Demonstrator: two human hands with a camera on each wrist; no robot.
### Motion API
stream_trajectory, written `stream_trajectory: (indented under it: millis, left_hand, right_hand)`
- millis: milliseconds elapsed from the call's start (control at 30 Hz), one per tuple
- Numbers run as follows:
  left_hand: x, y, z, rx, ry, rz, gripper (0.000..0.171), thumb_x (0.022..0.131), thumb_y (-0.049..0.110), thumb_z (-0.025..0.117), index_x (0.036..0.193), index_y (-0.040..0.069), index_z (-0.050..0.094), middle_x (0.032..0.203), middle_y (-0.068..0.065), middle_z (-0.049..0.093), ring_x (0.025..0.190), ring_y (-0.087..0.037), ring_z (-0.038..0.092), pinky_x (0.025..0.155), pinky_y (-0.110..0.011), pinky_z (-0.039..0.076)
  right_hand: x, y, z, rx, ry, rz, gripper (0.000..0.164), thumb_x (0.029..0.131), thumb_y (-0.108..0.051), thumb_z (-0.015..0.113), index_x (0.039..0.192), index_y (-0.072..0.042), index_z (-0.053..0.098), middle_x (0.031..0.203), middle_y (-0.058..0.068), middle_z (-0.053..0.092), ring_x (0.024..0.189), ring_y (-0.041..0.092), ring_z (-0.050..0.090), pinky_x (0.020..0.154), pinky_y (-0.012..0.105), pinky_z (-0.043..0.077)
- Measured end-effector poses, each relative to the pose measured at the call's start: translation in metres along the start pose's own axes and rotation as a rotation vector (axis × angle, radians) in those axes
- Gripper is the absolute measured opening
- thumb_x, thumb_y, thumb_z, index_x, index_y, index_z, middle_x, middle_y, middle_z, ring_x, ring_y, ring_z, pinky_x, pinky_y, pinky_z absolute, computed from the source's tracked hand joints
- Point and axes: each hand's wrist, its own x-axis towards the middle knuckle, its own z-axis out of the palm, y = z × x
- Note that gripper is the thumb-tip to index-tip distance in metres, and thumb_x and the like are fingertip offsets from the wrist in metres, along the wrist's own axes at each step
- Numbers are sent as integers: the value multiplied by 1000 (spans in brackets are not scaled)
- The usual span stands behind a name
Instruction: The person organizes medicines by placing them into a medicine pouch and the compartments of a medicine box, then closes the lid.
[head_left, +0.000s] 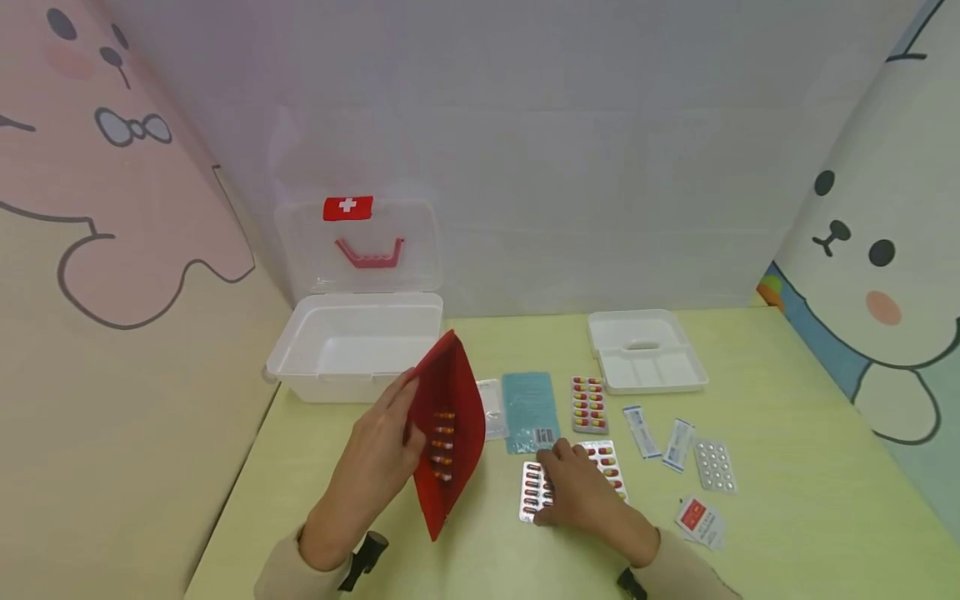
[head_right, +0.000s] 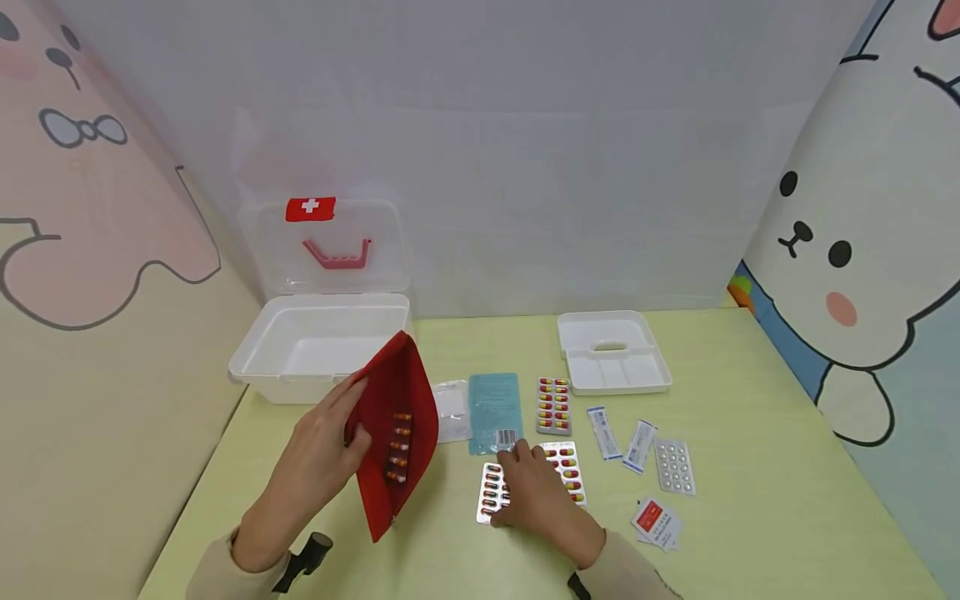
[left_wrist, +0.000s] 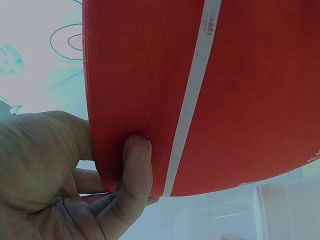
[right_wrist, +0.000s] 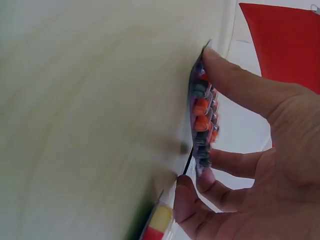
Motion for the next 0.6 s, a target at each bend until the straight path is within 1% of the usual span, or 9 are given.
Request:
stream_trajectory:
  millis: [100, 200, 267, 367, 433, 500, 600]
  left_hand:
    - [0, 0, 0, 1, -5, -2, 58, 76, -3, 60, 131, -3, 44, 137, -12, 41, 90, -21, 54, 64, -29, 53]
    - [-1, 1, 0, 7, -4, -8, 59, 75, -2, 61, 131, -4, 43, 137, -13, 41, 91, -23, 55, 66, -31, 54]
    - [-1, 1, 0, 11, -1, -11, 59, 75, -3, 62, 131, -4, 43, 137, -14, 41, 92, -24, 55, 67, -33, 54]
    - [-2, 1, 0, 16, 8, -11, 59, 74, -3, 62, 131, -5, 43, 137, -15, 41, 93, -24, 56, 69, -35, 54]
    - [-2, 1, 0, 13, 8, -7, 59, 74, -3, 62, 130, -5, 44, 136, -15, 42, 94, -25, 56, 69, -36, 54]
    - [-3, 2, 0, 12, 6, -6, 59, 75, -3, 61, 130, -5, 44, 136, -15, 42, 95, -25, 55, 70, -36, 54]
    - [-3, 2, 0, 10, 2, -7, 59, 75, -3, 62, 131, -5, 43, 136, -16, 42, 98, -27, 55, 70, -37, 54]
  right_hand:
    - [-1, 0, 1, 38, 6, 5, 69, 51, -33, 85, 106, -4, 55, 91, 2, 40, 75, 18, 40, 63, 36, 42]
    - [-2, 0, 3, 74, 4, 24, 66, 53, -32, 85, 105, -4, 55, 91, 1, 41, 70, 14, 42, 60, 34, 43]
    - [-2, 0, 3, 90, 6, 37, 61, 57, -31, 84, 104, -6, 54, 90, 1, 42, 68, 13, 43, 58, 34, 42]
    - [-3, -1, 2, 106, 23, 40, 50, 65, -26, 80, 103, -8, 54, 86, -1, 49, 68, 13, 46, 58, 35, 43]
    - [-3, -2, 0, 117, 39, 35, 41, 71, -20, 76, 104, -8, 55, 82, -4, 53, 68, 11, 48, 58, 35, 44]
    - [-2, -3, -4, 128, 50, 36, 35, 75, -15, 72, 106, -8, 57, 75, -7, 55, 63, 9, 48, 55, 33, 44]
    - [-1, -7, -14, 138, 72, 41, 40, 79, -12, 68, 116, -8, 55, 61, -10, 49, 51, 5, 41, 45, 27, 39]
